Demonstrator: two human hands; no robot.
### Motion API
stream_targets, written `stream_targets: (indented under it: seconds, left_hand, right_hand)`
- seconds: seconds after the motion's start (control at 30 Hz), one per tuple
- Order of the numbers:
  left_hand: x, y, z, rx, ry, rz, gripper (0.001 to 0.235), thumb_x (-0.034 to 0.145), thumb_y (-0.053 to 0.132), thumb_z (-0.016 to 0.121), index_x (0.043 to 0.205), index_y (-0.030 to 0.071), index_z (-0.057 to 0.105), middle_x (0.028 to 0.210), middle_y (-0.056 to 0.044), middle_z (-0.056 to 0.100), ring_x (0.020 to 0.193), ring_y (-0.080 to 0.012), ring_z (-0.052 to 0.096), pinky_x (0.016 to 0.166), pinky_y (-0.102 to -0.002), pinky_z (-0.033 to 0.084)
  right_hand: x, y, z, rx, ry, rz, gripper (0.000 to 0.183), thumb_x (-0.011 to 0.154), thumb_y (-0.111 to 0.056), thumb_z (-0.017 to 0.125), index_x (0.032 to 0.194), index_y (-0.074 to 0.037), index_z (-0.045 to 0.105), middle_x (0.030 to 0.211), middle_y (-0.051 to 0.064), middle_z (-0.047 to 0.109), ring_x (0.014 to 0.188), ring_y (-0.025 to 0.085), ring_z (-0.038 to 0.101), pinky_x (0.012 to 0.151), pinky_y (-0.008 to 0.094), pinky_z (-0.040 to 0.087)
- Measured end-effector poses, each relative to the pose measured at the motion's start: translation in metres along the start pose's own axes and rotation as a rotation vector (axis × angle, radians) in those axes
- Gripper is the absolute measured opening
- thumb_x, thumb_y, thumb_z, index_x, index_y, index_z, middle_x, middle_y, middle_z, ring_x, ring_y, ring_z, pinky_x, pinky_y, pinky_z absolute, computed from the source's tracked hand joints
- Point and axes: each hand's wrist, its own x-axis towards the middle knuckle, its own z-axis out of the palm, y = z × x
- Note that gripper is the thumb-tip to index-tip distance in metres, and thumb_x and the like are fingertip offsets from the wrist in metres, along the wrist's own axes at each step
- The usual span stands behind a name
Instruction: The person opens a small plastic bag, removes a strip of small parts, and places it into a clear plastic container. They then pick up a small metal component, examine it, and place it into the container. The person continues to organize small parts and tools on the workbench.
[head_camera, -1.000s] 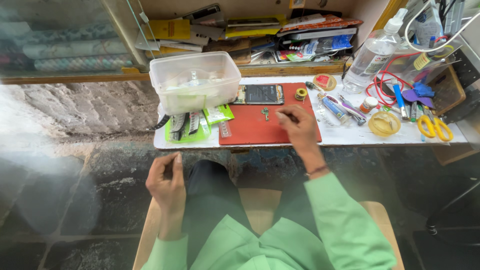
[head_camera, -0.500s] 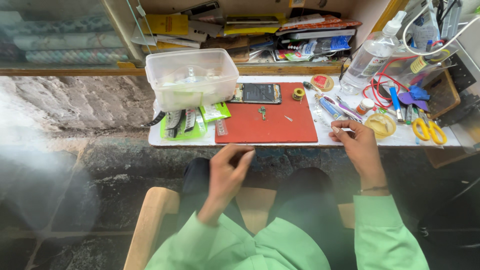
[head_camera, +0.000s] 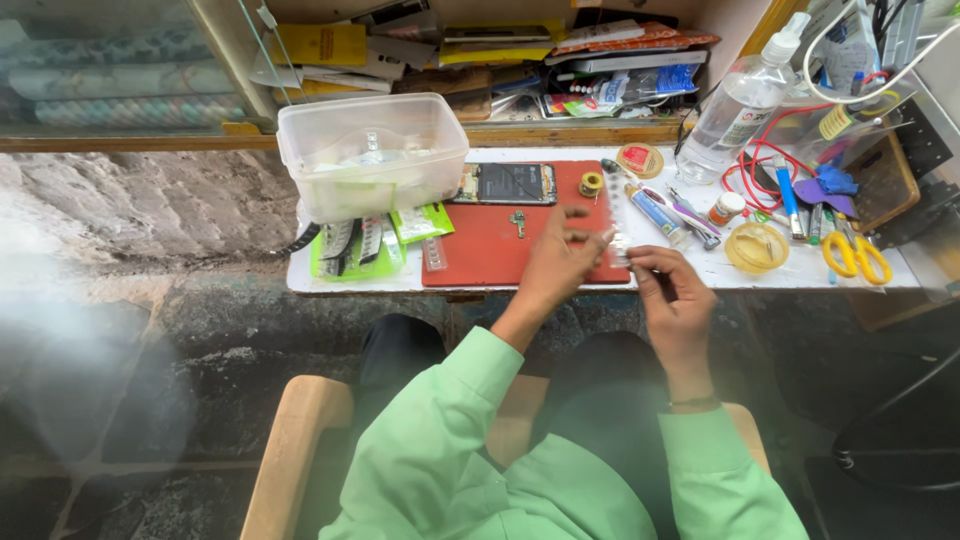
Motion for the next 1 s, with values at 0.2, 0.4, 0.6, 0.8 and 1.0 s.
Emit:
stream_targets:
  seconds: [0.2,0.4,0.6,0.8,1.0]
  left_hand:
    - [0.017,-0.016,-0.021,-0.296,-0.021,0.174,0.042,0.094,0.001,0.069,0.126,0.005,0.042,0.107,-0.014,0.066,0.091,-0.0143,0.069,0.079,-0.028,0.061]
    - [0.019,-0.016,-0.047,-0.241,0.033,0.298,0.031,0.096,-0.004,0.068,0.115,0.007,0.046,0.107,-0.009,0.066,0.096,-0.0128,0.069,0.083,-0.029,0.063]
    - [0.016,-0.016,-0.058,-0.167,0.106,0.329,0.026,0.094,-0.003,0.071,0.109,0.005,0.051,0.104,-0.006,0.066,0.092,-0.0106,0.068,0.08,-0.026,0.062]
    - [0.023,-0.014,-0.062,-0.298,0.135,0.144,0.019,0.094,0.0,0.071,0.111,-0.005,0.065,0.097,-0.008,0.069,0.08,-0.0111,0.067,0.069,-0.026,0.06]
    - [0.013,0.006,-0.064,-0.484,0.029,-0.15,0.02,0.094,0.008,0.067,0.107,-0.006,0.07,0.089,-0.012,0.075,0.076,-0.0188,0.075,0.07,-0.029,0.063]
  right_hand:
    - [-0.002,-0.007,0.023,0.081,-0.122,-0.026,0.008,0.1,0.002,0.065,0.107,0.002,0.068,0.122,0.009,0.07,0.111,0.014,0.066,0.097,0.025,0.054]
    - [-0.004,0.003,0.037,0.159,-0.078,0.073,0.009,0.101,0.002,0.062,0.108,0.002,0.068,0.126,0.011,0.07,0.116,0.017,0.068,0.1,0.027,0.055]
    - [-0.001,0.013,0.042,0.178,-0.025,0.118,0.01,0.101,0.001,0.063,0.109,0.002,0.069,0.12,0.01,0.068,0.107,0.017,0.069,0.098,0.028,0.059]
    - [0.008,0.003,0.051,0.06,-0.117,0.027,0.012,0.095,0.002,0.069,0.106,0.002,0.072,0.131,0.009,0.063,0.12,0.018,0.063,0.095,0.028,0.054]
    - [0.038,-0.014,0.06,0.036,-0.202,-0.09,0.015,0.095,0.003,0.07,0.109,-0.001,0.073,0.13,0.011,0.069,0.124,0.018,0.065,0.106,0.031,0.054]
